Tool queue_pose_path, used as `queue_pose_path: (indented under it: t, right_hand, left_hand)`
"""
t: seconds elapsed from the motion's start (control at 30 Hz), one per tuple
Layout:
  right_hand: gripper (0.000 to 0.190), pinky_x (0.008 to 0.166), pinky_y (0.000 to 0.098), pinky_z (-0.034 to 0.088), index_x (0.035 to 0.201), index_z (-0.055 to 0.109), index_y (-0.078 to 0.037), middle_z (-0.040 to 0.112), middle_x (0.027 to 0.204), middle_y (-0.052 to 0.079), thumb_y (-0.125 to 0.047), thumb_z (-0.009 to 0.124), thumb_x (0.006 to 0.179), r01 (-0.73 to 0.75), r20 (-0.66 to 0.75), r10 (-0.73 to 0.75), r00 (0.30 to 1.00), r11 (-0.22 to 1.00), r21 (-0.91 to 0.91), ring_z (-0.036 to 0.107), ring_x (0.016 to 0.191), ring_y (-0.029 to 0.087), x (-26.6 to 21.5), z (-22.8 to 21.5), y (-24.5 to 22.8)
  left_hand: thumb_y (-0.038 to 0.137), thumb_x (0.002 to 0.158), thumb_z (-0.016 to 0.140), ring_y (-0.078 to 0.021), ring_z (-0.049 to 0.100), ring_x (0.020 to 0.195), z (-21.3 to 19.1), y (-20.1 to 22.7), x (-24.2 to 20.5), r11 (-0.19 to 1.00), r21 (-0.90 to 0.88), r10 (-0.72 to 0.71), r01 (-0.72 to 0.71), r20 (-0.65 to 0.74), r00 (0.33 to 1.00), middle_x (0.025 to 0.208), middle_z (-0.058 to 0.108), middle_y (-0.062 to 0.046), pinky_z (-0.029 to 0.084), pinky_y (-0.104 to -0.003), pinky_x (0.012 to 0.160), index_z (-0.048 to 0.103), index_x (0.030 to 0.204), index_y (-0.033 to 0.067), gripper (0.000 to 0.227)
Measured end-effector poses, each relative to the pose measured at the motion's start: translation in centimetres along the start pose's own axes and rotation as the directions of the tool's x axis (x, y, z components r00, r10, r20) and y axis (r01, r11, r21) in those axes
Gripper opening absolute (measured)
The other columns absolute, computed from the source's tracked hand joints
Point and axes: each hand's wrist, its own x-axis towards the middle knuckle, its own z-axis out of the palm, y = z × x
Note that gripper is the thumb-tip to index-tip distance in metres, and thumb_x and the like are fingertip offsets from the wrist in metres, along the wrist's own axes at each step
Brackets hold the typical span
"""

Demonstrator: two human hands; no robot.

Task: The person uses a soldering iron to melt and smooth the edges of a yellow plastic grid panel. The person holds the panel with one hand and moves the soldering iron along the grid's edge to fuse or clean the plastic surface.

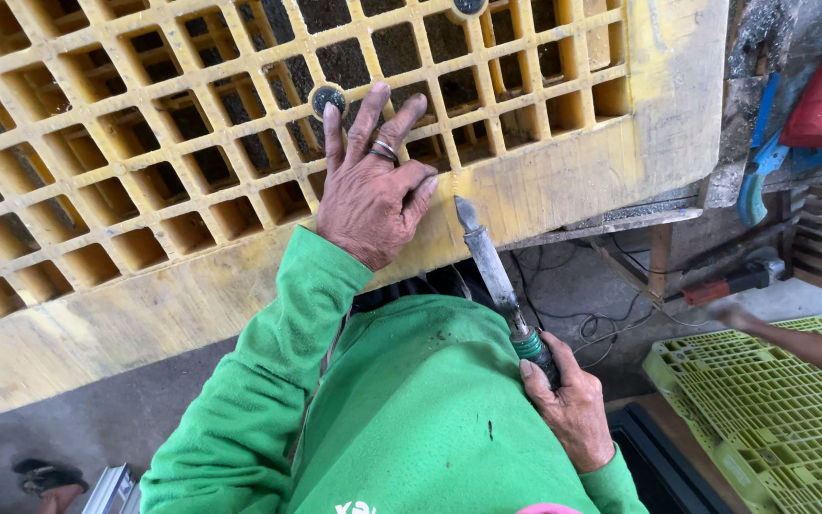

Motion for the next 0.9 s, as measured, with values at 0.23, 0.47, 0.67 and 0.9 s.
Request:
queue_pose_path:
  t: [0.23, 0.47, 0.67, 0.9]
  right_hand:
    - [0.055, 0.064, 0.0388, 0.059, 0.137, 0.057, -0.009, 0.076, 0.08, 0.02, -0.037, 0.066, 0.091, -0.016, 0.075, 0.02, 0.997, 0.998, -0.061, 0.079, 0.072, 0.027, -0.4, -0.8, -1.8]
    - [0.059, 0.064, 0.0414, 0.058, 0.141, 0.052, -0.013, 0.075, 0.081, 0.022, -0.04, 0.064, 0.091, -0.069, 0.097, 0.08, 0.992, 0.991, -0.117, 0.079, 0.072, 0.033, -0.3, -0.5, -2.4]
    - [0.055, 0.066, 0.0452, 0.056, 0.14, 0.053, -0.012, 0.075, 0.084, 0.024, -0.037, 0.063, 0.093, -0.037, 0.101, 0.048, 0.994, 0.993, -0.109, 0.076, 0.08, 0.041, 0.0, -1.1, -2.8]
    - [0.053, 0.069, 0.0395, 0.057, 0.139, 0.054, -0.007, 0.074, 0.084, 0.022, -0.033, 0.065, 0.094, 0.016, 0.133, -0.008, 0.991, 0.998, -0.064, 0.077, 0.077, 0.029, 1.3, -1.7, -1.0]
  left_hand:
    - [0.035, 0.104, 0.068, -0.0329, 0.005, 0.16, -0.1, -0.1, 0.2, 1.0, -0.015, -0.003, 0.003, 0.01, 1.0, 0.168, 0.035, -0.005, -0.008, -0.062, 0.127, 0.078, 0.089, 0.0189, 0.024]
    - [0.036, 0.103, 0.067, -0.0322, 0.004, 0.16, -0.1, -0.2, 0.1, 1.0, -0.027, -0.015, 0.016, 0.028, 0.999, 0.169, 0.033, -0.004, -0.008, -0.062, 0.127, 0.078, 0.087, 0.0186, 0.026]
    - [0.036, 0.104, 0.066, -0.0328, 0.005, 0.16, -0.2, -0.2, 0.0, 1.0, -0.026, -0.004, 0.005, 0.021, 1.0, 0.169, 0.032, -0.004, -0.007, -0.062, 0.127, 0.077, 0.089, 0.0181, 0.026]
    - [0.035, 0.104, 0.067, -0.0334, 0.007, 0.159, -0.1, 0.0, -0.3, 1.0, -0.001, -0.015, 0.015, 0.012, 1.0, 0.168, 0.034, -0.006, -0.007, -0.062, 0.127, 0.077, 0.091, 0.017, 0.025]
